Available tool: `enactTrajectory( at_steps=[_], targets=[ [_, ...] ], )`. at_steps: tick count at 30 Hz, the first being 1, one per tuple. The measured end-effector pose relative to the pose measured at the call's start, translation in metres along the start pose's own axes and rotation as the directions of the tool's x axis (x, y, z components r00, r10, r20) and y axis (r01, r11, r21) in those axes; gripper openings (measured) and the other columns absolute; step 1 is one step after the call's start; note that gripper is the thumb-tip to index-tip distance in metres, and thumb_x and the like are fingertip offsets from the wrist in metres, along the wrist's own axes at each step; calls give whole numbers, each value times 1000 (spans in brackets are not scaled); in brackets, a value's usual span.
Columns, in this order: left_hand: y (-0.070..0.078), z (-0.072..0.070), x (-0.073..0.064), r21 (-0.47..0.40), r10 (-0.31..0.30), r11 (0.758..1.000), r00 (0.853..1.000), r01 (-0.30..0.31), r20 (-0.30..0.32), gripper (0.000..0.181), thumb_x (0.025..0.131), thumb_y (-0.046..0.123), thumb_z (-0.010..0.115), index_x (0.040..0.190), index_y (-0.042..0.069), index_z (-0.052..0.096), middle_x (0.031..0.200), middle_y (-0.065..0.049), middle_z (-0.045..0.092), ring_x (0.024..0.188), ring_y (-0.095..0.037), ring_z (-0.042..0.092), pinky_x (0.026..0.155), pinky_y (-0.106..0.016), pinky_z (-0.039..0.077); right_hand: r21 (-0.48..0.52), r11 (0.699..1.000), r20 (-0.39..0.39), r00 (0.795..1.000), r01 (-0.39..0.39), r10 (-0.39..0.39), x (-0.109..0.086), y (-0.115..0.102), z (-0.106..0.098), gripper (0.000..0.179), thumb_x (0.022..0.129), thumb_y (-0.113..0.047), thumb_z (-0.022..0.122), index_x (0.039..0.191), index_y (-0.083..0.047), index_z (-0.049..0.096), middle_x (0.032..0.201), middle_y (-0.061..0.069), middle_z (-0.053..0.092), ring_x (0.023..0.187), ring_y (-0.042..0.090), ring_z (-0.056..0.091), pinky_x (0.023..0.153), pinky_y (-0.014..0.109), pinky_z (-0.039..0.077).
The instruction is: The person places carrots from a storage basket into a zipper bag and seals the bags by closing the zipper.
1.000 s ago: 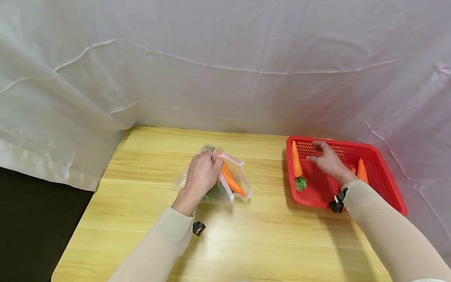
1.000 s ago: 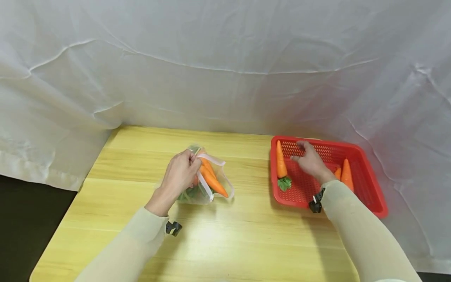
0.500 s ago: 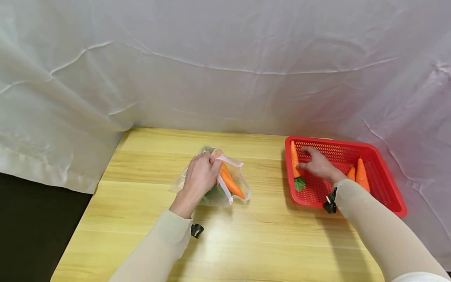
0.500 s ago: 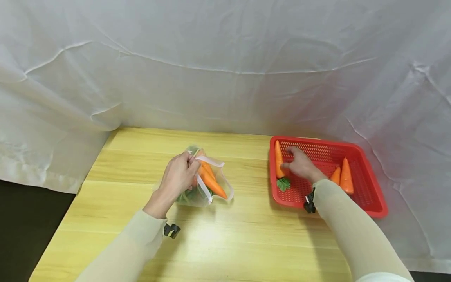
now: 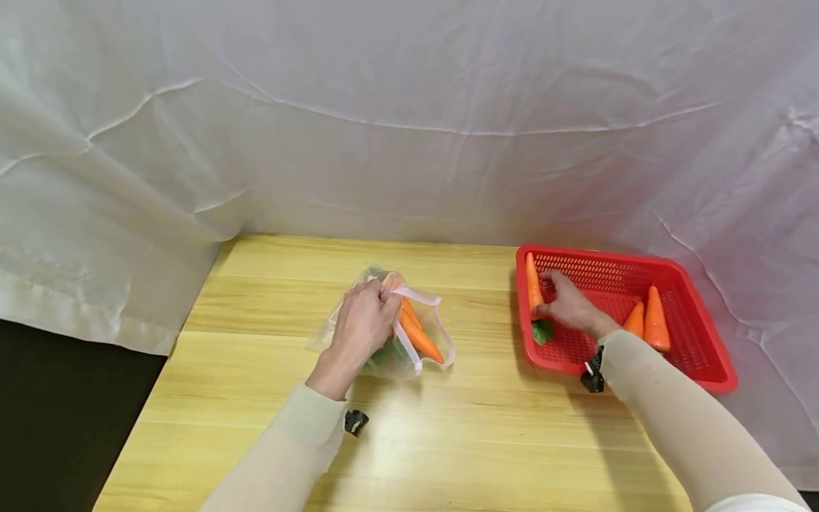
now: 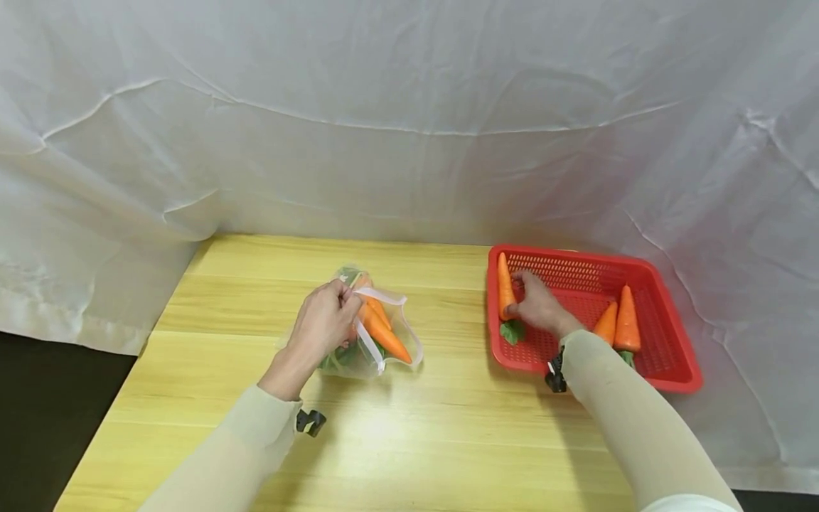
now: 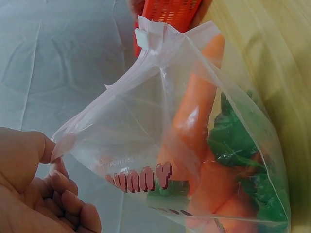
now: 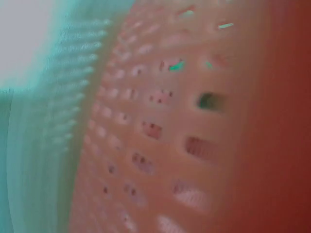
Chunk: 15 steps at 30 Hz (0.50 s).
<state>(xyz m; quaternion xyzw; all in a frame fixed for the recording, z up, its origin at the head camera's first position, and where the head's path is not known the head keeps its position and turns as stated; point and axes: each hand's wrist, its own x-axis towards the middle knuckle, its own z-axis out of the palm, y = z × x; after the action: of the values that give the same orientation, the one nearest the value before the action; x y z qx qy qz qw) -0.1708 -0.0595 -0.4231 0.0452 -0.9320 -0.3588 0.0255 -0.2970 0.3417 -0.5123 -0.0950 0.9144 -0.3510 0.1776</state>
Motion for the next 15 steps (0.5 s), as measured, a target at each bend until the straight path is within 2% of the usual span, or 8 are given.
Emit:
enactTrajectory(
  at_steps=[5,9,12,15],
  targets=[
    [-3,0,-1,3,1,1000,1000,-1,3,19,98,25,55,85,11,57,80,-7,55,79,-26,53,73,-37,43,50,999,1,1000,-15,15,1,3,9,82,92,-6,74,155,10,26,145,32,46,128,46,53,103,56,53],
    [-5,-1,-1,1,9,1000,1000,-9,8,21,99,26,55,84,11,56,79,-6,54,76,-25,52,75,-37,42,90,995,-7,999,-41,41,1,5,14,81,92,-9,73,155,9,25,143,31,46,125,43,54,98,46,55],
    [-7,-1,-1,-2,17,1000,1000,-17,10,21,99,25,54,83,11,55,76,-6,53,74,-25,52,82,-40,44,109,992,-16,998,-57,59,1,6,17,81,93,-10,73,155,9,24,143,30,46,122,40,54,96,40,54],
    [-7,-1,-1,-3,19,1000,1000,-19,8,21,99,25,55,82,11,55,74,-6,53,74,-25,52,89,-44,45,130,989,-23,997,-67,71,1,7,18,80,94,-10,71,155,9,22,143,30,44,121,40,53,95,39,54]
  ],
)
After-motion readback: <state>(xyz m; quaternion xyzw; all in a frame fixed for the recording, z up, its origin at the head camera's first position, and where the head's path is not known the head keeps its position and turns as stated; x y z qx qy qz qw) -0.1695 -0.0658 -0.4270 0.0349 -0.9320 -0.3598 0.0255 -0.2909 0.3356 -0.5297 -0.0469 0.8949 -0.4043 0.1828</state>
